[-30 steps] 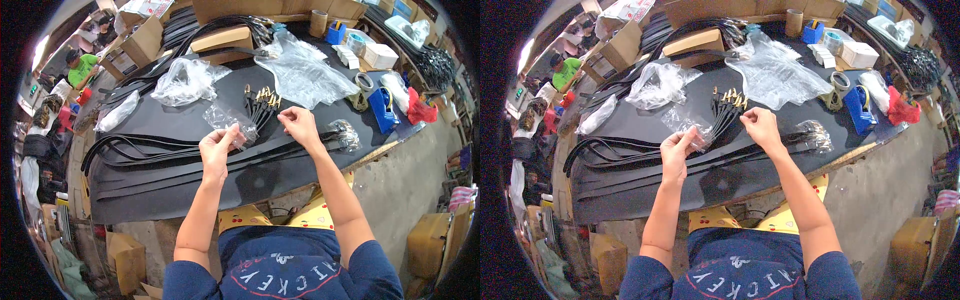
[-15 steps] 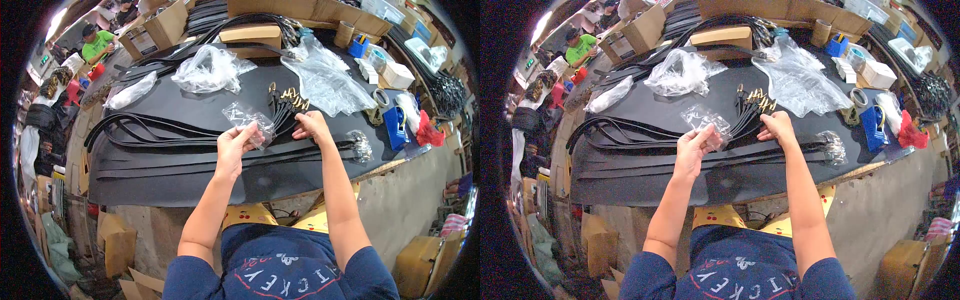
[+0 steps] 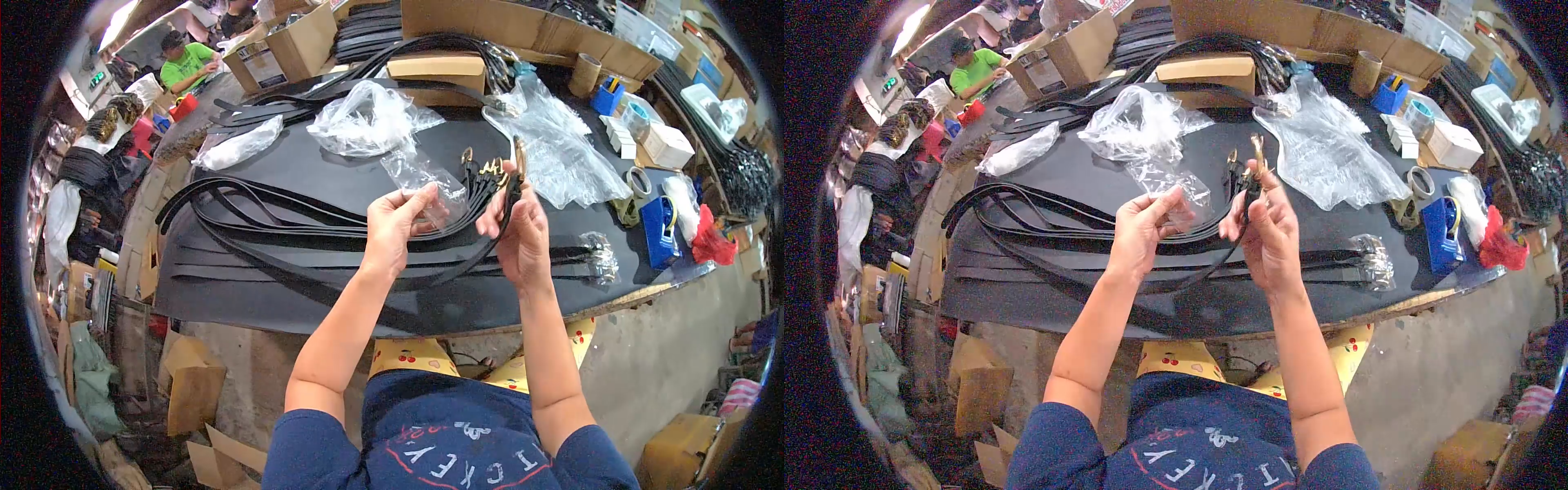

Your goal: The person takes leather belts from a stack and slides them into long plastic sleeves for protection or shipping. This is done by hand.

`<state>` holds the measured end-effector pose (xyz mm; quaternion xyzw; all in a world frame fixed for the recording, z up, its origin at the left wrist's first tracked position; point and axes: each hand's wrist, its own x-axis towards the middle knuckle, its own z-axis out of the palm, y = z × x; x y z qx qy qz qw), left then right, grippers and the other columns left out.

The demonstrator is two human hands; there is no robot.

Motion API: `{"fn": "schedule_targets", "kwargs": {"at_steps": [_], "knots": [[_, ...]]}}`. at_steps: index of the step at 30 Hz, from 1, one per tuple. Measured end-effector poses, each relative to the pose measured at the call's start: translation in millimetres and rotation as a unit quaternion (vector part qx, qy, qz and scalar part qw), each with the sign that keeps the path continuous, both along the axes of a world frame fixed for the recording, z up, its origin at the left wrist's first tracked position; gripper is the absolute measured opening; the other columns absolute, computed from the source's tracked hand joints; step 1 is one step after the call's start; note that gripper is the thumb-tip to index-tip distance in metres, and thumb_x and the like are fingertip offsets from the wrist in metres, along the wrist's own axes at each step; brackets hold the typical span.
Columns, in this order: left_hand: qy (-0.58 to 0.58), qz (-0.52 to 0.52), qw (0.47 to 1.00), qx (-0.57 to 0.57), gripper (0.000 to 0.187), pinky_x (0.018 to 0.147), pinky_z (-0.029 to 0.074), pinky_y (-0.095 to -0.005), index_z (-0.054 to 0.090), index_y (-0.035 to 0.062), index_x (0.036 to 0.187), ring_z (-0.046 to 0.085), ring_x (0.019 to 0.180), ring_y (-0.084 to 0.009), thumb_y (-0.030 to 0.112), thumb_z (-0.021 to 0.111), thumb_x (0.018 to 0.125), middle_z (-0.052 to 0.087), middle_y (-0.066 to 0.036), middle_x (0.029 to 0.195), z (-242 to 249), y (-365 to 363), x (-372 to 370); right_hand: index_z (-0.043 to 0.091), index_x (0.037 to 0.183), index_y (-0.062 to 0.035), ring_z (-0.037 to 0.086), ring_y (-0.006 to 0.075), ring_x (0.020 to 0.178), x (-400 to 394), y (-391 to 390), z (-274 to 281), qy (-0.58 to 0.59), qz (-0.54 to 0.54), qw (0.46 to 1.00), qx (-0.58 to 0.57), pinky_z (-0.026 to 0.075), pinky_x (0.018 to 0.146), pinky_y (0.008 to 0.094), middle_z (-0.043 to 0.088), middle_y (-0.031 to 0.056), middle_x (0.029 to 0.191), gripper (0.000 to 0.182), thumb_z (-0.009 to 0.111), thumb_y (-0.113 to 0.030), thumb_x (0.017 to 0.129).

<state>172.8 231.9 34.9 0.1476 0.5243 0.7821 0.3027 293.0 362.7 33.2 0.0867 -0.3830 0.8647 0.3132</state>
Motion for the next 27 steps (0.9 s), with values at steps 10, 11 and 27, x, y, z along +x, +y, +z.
{"fn": "schedule_targets", "kwargs": {"at_steps": [10,11,27], "knots": [[-0.012,-0.054,0.998,-0.036,0.019,0.068,0.055,-0.0304,0.064,0.0036,0.096,0.068,0.081,-0.0181,0.020,0.065,0.087,0.068,-0.006,0.088,36.2,-7.6,-36.0,0.039,0.134,-0.0082,0.047,0.0133,0.038,3.4,-26.4,2.8,-0.143,0.015,0.989,-0.018,0.043,0.035,0.0267,0.055,0.0064,0.068,0.041,0.045,-0.027,0.098],[-0.003,-0.068,0.997,-0.043,0.021,0.068,0.054,-0.0296,0.063,0.0037,0.099,0.067,0.084,-0.0174,0.021,0.064,0.087,0.068,-0.006,0.090,40.6,-7.6,-40.2,0.047,0.129,-0.0073,0.049,0.0147,0.040,2.3,-30.9,4.6,-0.139,0.003,0.990,-0.014,0.042,0.034,0.0247,0.057,0.0091,0.068,0.036,0.051,-0.020,0.096],[0.055,-0.082,0.991,-0.086,0.019,0.069,0.054,-0.0273,0.065,0.0048,0.096,0.066,0.078,-0.0120,0.021,0.067,0.085,0.069,-0.005,0.090,70.2,-3.9,-47.2,0.050,0.127,-0.0044,0.042,0.0050,0.039,-13.3,-56.3,7.6,-0.210,-0.104,0.968,0.091,0.032,0.034,0.0195,0.053,0.0015,0.067,0.037,0.058,-0.015,0.092]]}}
